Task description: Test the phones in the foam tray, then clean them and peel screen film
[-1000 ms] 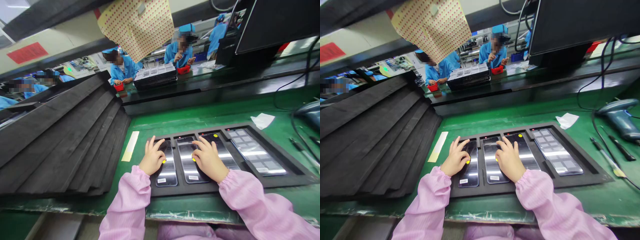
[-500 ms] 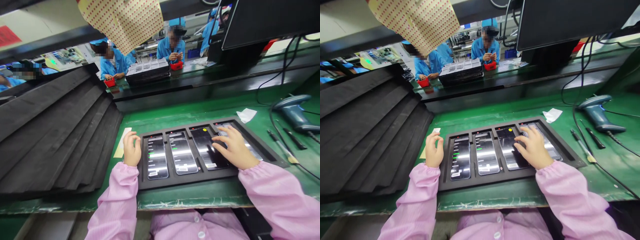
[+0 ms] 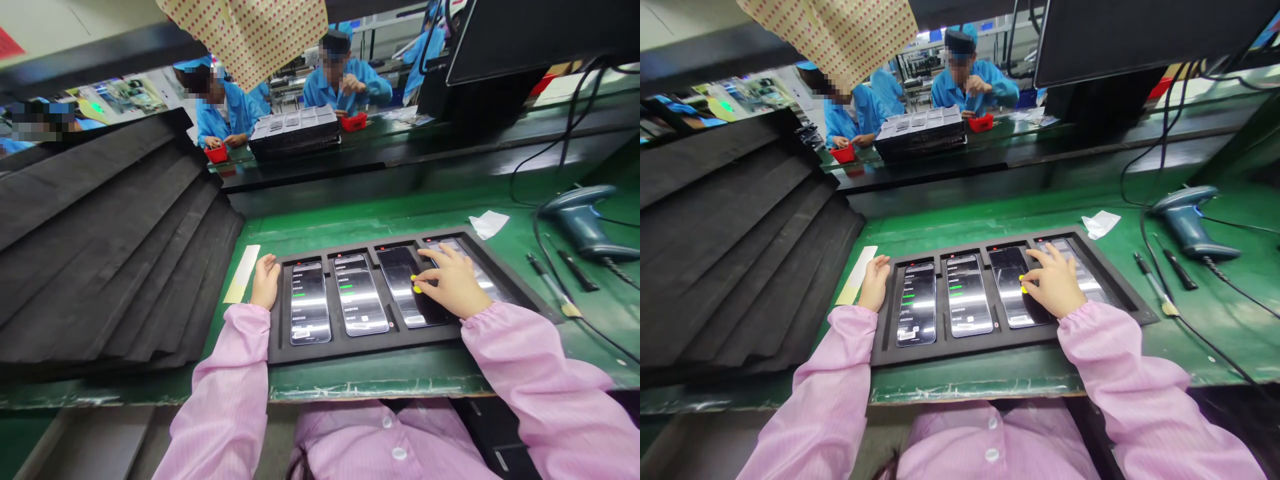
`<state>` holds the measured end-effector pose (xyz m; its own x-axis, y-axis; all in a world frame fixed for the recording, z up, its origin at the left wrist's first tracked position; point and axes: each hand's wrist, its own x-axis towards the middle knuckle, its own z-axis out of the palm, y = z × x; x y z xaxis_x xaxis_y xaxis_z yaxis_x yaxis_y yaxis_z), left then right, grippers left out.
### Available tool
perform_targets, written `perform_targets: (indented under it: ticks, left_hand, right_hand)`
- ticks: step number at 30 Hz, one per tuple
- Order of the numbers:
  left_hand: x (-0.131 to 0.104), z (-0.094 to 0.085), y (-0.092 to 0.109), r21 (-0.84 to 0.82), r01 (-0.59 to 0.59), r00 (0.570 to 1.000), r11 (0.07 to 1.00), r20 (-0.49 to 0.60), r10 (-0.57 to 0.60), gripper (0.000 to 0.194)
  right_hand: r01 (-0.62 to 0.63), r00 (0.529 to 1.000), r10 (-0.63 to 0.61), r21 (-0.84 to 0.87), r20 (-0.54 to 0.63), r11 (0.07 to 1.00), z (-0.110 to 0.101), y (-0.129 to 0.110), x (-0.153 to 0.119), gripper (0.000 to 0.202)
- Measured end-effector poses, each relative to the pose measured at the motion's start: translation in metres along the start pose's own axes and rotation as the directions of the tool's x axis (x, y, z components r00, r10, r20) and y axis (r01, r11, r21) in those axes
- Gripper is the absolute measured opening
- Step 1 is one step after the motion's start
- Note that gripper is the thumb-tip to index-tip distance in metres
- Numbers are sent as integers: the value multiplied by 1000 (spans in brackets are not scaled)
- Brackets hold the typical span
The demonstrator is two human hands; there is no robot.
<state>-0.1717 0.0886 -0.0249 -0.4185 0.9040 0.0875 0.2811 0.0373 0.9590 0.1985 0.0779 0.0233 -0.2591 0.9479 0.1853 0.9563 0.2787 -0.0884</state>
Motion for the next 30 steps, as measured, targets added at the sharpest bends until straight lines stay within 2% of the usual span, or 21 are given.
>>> perform_targets:
  ticks: [3, 6, 8, 10, 12, 14, 16, 18, 20, 24, 26, 28, 30]
  left_hand:
    - [0, 1, 1, -17, 21, 999, 1000, 26, -20, 31]
    - [1, 0, 2, -11, 36, 999, 999, 31, -35, 32]
    - [1, -1, 2, 0, 42, 999, 999, 33, -42, 33]
    - [1, -1, 3, 2, 44, 998, 999, 34, -44, 33]
    - [1, -1, 2, -1, 49, 998, 999, 28, -49, 32]
    - [2, 0, 2, 6, 42, 999, 999, 16, -42, 31]
    - [2, 0, 1, 14, 30, 1000, 999, 9, -30, 31]
    - [3, 0, 1, 9, 30, 1000, 1000, 5, -30, 32]
    - [3, -2, 1, -22, 66, 998, 998, 5, -66, 34]
    - [1, -12, 3, -253, 182, 983, 950, 70, -170, 46]
    - [1, -20, 3, -319, 216, 976, 923, 100, -194, 51]
    - [1, -28, 1, -315, 238, 971, 919, 107, -214, 54]
    - [4, -34, -4, -266, 210, 977, 941, 90, -192, 56]
  right_hand:
    - [34, 998, -35, -16, -51, 999, 6, -11, 0, 23]
    - [17, 996, -20, -35, -92, 999, 7, -22, 2, 24]
    - [-31, 981, 30, 2, -192, 1000, 1, -16, 2, 22]
    - [-100, 932, 127, 94, -339, 990, -12, 5, -1, 17]
    - [-214, 856, 292, 223, -426, 951, -26, 36, -11, 16]
    - [-390, 779, 508, 350, -369, 852, -36, 68, -27, 27]
    - [-485, 741, 615, 418, -270, 768, -36, 91, -44, 39]
    - [-507, 753, 635, 465, -171, 726, -29, 101, -56, 47]
    - [-490, 791, 605, 496, -93, 717, -19, 102, -64, 54]
    - [-421, 858, 512, 537, -26, 732, -5, 92, -71, 63]
    - [-385, 892, 453, 558, 18, 735, -4, 88, -74, 67]
    - [-364, 916, 396, 549, 65, 752, -8, 85, -72, 70]
    - [-327, 936, 348, 488, 51, 809, -14, 83, -62, 66]
